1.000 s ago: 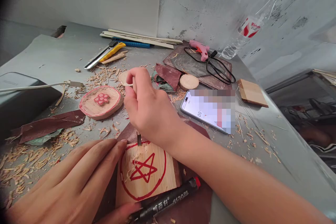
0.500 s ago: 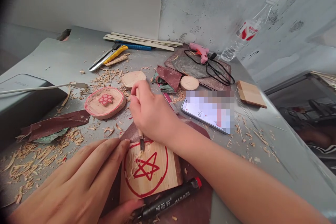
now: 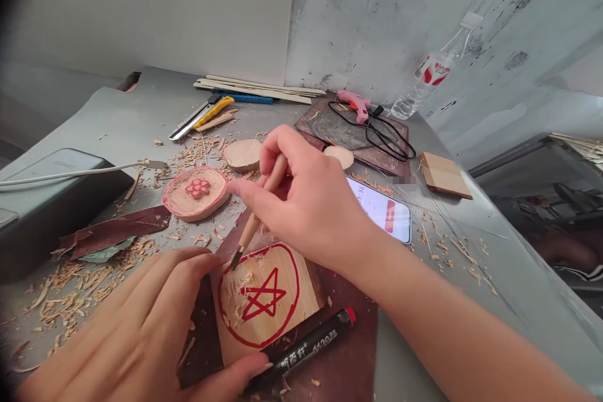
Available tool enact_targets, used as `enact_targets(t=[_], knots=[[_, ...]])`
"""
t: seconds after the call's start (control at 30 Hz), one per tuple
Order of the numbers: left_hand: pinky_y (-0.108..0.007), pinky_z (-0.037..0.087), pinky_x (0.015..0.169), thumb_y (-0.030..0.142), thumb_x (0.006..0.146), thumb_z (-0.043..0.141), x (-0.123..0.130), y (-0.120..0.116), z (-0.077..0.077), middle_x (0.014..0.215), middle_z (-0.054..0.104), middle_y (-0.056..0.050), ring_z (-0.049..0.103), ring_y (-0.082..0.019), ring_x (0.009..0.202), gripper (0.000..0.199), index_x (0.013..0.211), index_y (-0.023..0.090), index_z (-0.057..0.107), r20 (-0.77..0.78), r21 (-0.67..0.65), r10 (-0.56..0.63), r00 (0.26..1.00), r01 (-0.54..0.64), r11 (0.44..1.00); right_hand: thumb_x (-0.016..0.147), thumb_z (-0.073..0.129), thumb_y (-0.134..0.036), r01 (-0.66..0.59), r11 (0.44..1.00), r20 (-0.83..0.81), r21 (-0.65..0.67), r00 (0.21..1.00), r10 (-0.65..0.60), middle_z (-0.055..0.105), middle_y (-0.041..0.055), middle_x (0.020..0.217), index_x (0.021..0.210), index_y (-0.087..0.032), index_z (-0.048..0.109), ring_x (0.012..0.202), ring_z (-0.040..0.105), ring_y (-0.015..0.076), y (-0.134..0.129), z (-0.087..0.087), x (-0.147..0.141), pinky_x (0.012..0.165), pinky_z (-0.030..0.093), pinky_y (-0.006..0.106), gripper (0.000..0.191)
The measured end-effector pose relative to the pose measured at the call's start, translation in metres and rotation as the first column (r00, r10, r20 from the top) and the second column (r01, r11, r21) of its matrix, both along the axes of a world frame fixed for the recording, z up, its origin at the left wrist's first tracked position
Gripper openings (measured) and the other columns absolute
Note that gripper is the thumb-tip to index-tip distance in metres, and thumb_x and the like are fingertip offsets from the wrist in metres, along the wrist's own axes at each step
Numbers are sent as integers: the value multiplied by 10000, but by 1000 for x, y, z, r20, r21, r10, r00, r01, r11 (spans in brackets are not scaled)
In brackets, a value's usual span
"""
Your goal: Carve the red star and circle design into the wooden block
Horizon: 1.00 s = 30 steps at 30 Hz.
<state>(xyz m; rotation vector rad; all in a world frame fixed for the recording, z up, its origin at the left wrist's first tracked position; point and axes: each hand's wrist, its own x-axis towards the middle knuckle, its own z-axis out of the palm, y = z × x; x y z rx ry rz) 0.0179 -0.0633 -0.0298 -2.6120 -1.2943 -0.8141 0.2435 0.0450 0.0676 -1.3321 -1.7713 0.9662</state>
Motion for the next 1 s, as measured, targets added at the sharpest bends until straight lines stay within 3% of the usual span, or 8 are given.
enact_targets(t=[0.1,0.2,0.3,0.5,0.67,0.73,0.83,1.0], knots=[[-334,601,536,493,954,803,2,11,14,1027,818,-62,822,-282,770,592,1420,256,525,242,-307,24,970,53,950,879,1012,-336,-14,998,33,-62,999,16,807,-58,798,850,-286,527,672,811,195,-6,26,15,591,575,314,488],[-241,696,620,396,937,845,3,23,24,1104,872,22,880,-218,817,628,1447,378,479,434,-520,89,896,169,837,840,1030,-351,12,996,93,-92,996,-4,847,-14,896,768,-280,484,753,845,232,-18,44,30,608,608,332,556],[-262,758,753,343,965,855,4,29,25,1288,893,6,916,-225,965,687,1509,432,446,581,-651,182,793,320,688,892,975,-352,71,997,142,-41,988,-64,822,-7,899,759,-285,497,710,791,208,-33,46,44,604,607,346,500],[-424,750,1050,336,962,894,16,27,33,1578,769,-66,851,-301,1287,682,1473,401,448,708,-705,440,553,584,401,948,942,-465,22,1000,309,21,951,-27,778,-23,815,869,-273,668,666,716,186,-53,21,69,591,535,323,344],[-493,730,1082,427,1021,896,20,27,43,1587,754,-90,814,-343,1359,597,1401,386,438,673,-609,629,388,773,175,1139,732,-420,-246,969,452,-32,861,234,848,-20,977,1128,-291,801,838,750,183,-65,11,69,738,522,313,147],[-468,746,1028,467,1066,853,20,28,42,1578,758,-76,812,-335,1361,510,1365,396,446,679,-565,642,355,812,148,1208,591,-424,-271,956,425,-110,857,292,850,-11,1017,1126,-289,785,891,759,188,-69,12,65,780,527,323,251],[-393,766,904,523,1093,813,20,30,39,1561,766,-65,838,-326,1305,450,1342,402,457,703,-558,619,349,811,177,1241,467,-412,-208,957,368,-203,889,271,798,-19,901,1045,-281,708,783,701,173,-73,13,60,712,506,314,337],[-309,756,778,554,1073,831,22,30,38,1500,795,-64,874,-318,1199,489,1326,394,445,696,-598,633,339,762,249,1252,396,-469,47,995,326,-92,945,-15,731,17,850,936,-269,601,768,648,191,-72,4,54,667,480,323,426]])
